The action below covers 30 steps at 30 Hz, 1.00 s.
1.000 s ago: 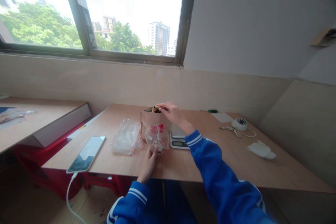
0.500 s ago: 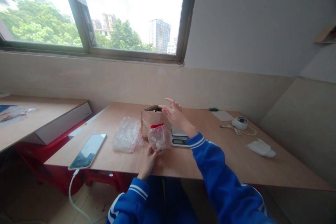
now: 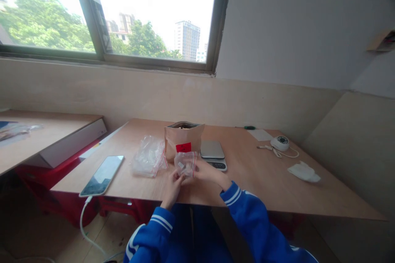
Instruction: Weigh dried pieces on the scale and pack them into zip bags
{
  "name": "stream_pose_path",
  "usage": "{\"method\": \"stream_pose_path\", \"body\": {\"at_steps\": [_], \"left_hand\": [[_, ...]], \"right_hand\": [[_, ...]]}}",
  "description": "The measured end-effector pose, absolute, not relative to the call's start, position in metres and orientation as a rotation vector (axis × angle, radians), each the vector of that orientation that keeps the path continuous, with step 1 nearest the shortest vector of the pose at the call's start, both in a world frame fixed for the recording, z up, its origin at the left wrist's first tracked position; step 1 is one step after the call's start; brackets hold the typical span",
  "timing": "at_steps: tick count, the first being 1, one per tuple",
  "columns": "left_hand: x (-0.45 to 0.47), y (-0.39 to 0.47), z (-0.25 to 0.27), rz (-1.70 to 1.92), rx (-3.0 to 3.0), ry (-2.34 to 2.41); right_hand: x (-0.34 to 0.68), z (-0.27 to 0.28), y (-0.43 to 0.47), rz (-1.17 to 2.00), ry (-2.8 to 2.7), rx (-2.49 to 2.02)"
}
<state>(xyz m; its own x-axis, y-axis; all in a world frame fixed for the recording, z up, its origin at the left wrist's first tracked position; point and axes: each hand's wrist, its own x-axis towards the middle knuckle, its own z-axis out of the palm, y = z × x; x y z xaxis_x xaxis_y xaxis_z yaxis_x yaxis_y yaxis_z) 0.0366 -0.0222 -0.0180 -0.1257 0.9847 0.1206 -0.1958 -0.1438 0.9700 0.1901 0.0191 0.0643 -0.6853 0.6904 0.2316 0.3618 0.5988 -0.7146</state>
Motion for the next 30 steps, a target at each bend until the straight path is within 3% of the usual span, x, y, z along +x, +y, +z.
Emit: {"method": "stream_pose_path", "body": {"at_steps": [8, 14, 20, 30], "left_hand": [[0.037, -0.020, -0.025, 1.471, 1.086, 1.127], [0.036, -0.020, -0.022, 1.462, 1.101, 1.143], [0.038, -0.025, -0.014, 1.428, 1.066, 1.156], [0.039, -0.025, -0.017, 1.419, 1.080, 1.147]], "right_hand": [[0.198, 0.069, 0.023, 0.933, -2.292, -0.933], [0.228, 0.128, 0.024, 0.803, -2.073, -0.869], [0.192, 0.181, 0.061, 0.529, -1.735, -0.691], [0.170, 0.152, 0.081, 0.126, -2.202, -0.677]]}}
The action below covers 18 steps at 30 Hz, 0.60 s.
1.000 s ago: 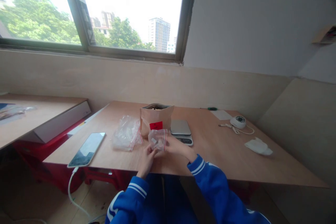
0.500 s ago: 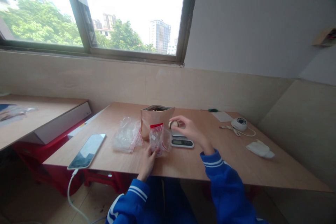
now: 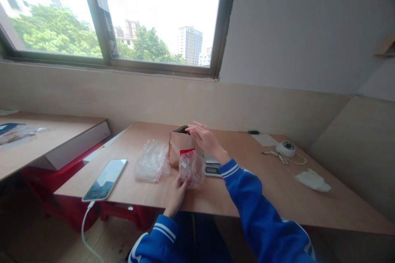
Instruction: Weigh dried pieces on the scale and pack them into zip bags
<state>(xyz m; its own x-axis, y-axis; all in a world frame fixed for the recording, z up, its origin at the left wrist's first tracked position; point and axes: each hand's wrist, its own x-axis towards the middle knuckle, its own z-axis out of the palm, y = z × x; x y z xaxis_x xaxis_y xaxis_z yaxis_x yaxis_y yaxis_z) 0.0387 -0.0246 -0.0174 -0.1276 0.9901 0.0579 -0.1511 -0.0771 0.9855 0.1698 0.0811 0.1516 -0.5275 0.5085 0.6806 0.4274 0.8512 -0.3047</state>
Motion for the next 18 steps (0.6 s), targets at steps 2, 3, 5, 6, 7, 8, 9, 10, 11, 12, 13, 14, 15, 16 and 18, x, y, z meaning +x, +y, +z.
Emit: {"method": "stream_pose_path", "body": {"at_steps": [2, 3, 5, 6, 7, 8, 9, 10, 11, 12, 13, 14, 15, 16, 18], "left_hand": [[0.039, -0.025, -0.017, 1.415, 1.099, 1.157], [0.039, -0.025, -0.017, 1.416, 1.107, 1.160], [0.038, -0.025, -0.016, 1.421, 1.111, 1.158], [0.038, -0.025, -0.016, 1.421, 1.107, 1.153], [0.038, -0.025, -0.016, 1.421, 1.103, 1.147], [0.039, -0.025, -0.016, 1.422, 1.100, 1.144], [0.039, -0.025, -0.016, 1.423, 1.099, 1.144], [0.039, -0.025, -0.016, 1.422, 1.100, 1.146], [0.038, -0.025, -0.016, 1.421, 1.103, 1.150], [0.038, -0.025, -0.016, 1.420, 1.106, 1.154], [0.038, -0.025, -0.016, 1.421, 1.107, 1.157], [0.038, -0.025, -0.016, 1.423, 1.108, 1.158], [0.038, -0.025, -0.016, 1.426, 1.109, 1.157], [0.038, -0.025, -0.016, 1.430, 1.109, 1.154], [0.038, -0.025, -0.016, 1.429, 1.107, 1.142]], "right_hand": [[0.172, 0.148, 0.080, 0.034, -2.237, -0.712], [0.172, 0.149, 0.079, -0.003, -2.247, -0.745], [0.172, 0.151, 0.077, -0.064, -2.248, -0.801], [0.172, 0.153, 0.075, -0.079, -2.245, -0.808], [0.171, 0.155, 0.074, -0.080, -2.238, -0.797], [0.171, 0.156, 0.072, -0.068, -2.226, -0.773], [0.172, 0.157, 0.071, -0.048, -2.211, -0.746], [0.173, 0.158, 0.070, -0.024, -2.192, -0.724], [0.174, 0.158, 0.069, -0.002, -2.175, -0.711], [0.175, 0.157, 0.069, 0.015, -2.166, -0.706], [0.176, 0.156, 0.069, 0.031, -2.166, -0.710], [0.177, 0.156, 0.070, 0.050, -2.170, -0.721], [0.178, 0.155, 0.071, 0.072, -2.177, -0.737], [0.179, 0.156, 0.072, 0.095, -2.185, -0.754], [0.180, 0.158, 0.076, 0.147, -2.206, -0.785]]}}
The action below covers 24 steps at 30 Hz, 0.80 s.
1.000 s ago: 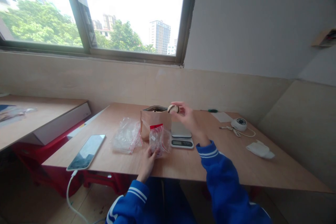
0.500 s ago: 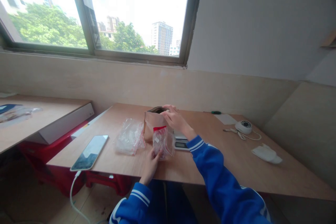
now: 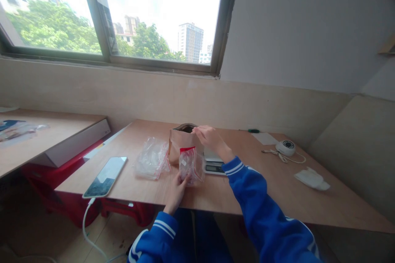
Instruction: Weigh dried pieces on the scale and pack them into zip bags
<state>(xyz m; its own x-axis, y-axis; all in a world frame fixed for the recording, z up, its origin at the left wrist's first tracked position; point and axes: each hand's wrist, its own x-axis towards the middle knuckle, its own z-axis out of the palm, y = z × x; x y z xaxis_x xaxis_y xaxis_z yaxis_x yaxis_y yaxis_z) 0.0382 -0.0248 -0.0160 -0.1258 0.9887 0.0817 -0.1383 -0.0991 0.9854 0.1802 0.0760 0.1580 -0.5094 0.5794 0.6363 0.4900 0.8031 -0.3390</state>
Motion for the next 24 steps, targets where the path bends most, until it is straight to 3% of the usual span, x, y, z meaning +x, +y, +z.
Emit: {"method": "stream_pose_path", "body": {"at_steps": [9, 17, 24], "left_hand": [[0.039, -0.024, -0.013, 1.432, 1.052, 1.116], [0.040, -0.031, -0.006, 1.458, 0.957, 1.056], [0.058, -0.041, 0.003, 1.464, 1.013, 1.034]], "right_hand": [[0.189, 0.170, 0.077, 0.451, -2.231, -0.747], [0.209, 0.120, 0.029, 0.281, -1.713, -0.844], [0.193, 0.041, -0.008, 0.917, -1.543, -1.026]]}}
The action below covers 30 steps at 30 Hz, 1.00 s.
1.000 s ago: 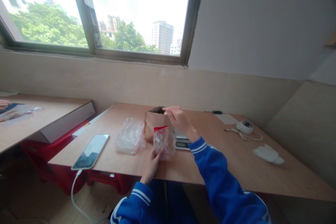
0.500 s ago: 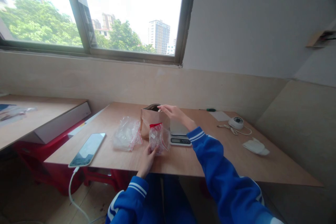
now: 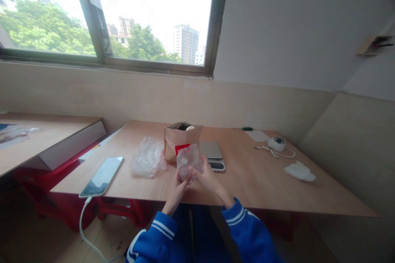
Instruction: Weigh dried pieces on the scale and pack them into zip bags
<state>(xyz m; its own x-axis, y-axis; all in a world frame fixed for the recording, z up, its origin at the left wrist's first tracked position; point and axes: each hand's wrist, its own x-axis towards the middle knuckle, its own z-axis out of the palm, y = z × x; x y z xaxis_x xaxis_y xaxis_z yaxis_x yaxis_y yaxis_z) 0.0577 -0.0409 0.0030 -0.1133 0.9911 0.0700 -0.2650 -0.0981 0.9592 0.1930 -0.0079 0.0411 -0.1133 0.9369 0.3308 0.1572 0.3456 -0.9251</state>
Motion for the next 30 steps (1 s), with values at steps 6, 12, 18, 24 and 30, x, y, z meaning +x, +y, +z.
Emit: {"method": "stream_pose_path", "body": {"at_steps": [6, 12, 18, 24, 30], "left_hand": [[0.039, -0.047, 0.026, 1.180, 1.182, 0.943], [0.023, -0.045, 0.044, 1.186, 1.075, 0.872], [0.036, -0.023, 0.049, 1.542, 0.938, 1.242], [0.013, -0.017, 0.054, 1.634, 0.941, 1.533], [0.015, -0.029, 0.059, 1.363, 1.257, 1.364]], "right_hand": [[0.196, 0.044, -0.001, 1.155, -1.334, -0.960], [0.196, 0.042, -0.005, 1.074, -1.441, -0.959], [0.179, 0.033, -0.019, 0.971, -1.588, -0.982], [0.182, 0.028, -0.028, 0.875, -1.519, -1.030], [0.179, 0.026, -0.033, 0.936, -1.567, -1.057]]}}
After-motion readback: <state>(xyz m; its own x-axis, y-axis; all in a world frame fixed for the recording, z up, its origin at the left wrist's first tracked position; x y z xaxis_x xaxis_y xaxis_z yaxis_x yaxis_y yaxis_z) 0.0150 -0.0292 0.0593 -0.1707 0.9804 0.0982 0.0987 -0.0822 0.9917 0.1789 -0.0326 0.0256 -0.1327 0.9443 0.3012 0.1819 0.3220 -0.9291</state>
